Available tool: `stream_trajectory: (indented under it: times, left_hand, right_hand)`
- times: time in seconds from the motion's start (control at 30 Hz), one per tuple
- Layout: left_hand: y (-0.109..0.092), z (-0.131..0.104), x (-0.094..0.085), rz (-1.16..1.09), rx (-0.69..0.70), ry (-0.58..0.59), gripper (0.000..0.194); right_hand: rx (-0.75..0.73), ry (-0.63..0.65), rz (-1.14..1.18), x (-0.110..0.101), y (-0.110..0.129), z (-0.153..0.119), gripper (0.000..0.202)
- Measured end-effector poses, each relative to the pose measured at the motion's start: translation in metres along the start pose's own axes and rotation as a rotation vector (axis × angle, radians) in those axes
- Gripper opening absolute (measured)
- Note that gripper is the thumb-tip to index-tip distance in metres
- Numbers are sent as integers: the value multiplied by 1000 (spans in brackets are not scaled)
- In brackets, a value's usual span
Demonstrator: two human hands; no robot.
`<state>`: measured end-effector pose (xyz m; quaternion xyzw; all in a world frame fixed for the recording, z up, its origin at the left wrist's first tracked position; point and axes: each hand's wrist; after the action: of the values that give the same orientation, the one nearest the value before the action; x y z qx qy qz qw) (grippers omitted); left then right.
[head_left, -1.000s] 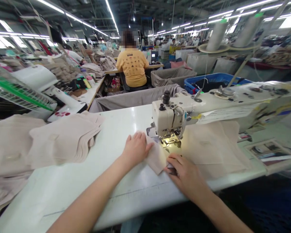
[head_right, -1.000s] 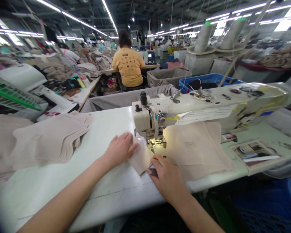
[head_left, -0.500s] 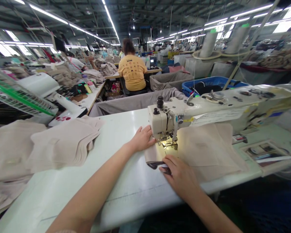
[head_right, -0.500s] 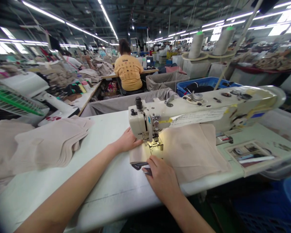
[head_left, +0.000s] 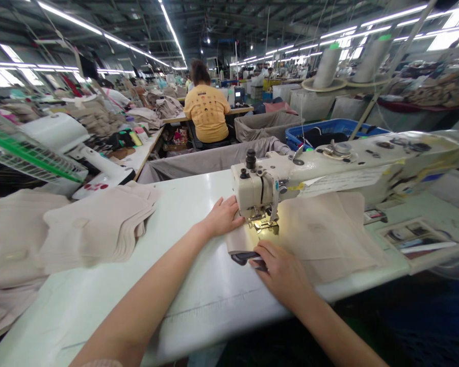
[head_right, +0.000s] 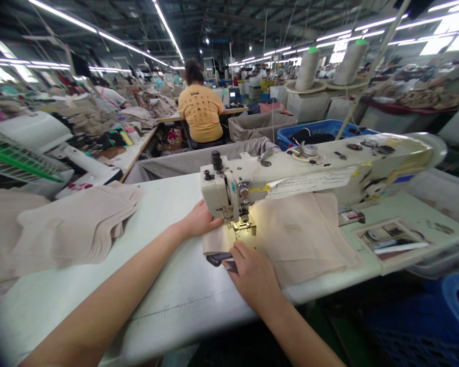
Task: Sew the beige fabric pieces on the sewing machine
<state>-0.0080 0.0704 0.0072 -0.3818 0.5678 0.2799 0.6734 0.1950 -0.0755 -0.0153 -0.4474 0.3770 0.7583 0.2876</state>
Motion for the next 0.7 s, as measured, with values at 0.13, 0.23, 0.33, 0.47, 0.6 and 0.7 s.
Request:
stream_trajectory:
  times: [0.13,0.23,0.33,0.47,0.6,0.7]
  left_hand:
    - [-10,0,-9,56,-36,-8,32]
    - [-31,-16,-9,126,-67,-95,25]
    - [-55,-47,-2,128,40,-80,21]
    - [-73,-83,10,14,247,-63,22]
    - [-72,-88,11,-31,303,-94,24]
    - [-66,-79,6,-41,314,-99,23]
  right_hand:
    - [-7,-6,-1,-1,-1,4,10]
    - [-16,-5,4,-2,-1,2,13]
    - [-22,-5,-3,-1,-2,-4,23]
    - [-30,11,-23,1,-4,-11,35]
    - [-23,39,-5,-1,-5,-7,33]
    - [-1,59,10,-4,-5,3,29]
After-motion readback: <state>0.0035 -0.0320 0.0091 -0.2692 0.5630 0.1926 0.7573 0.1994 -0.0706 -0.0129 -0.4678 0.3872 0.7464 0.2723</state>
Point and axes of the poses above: each hand's wrist, its own z-axis towards the middle knuckle, its own x-axis out of the palm, y = z × x, and after that the axes turned 5 degrees about -x, right-handed
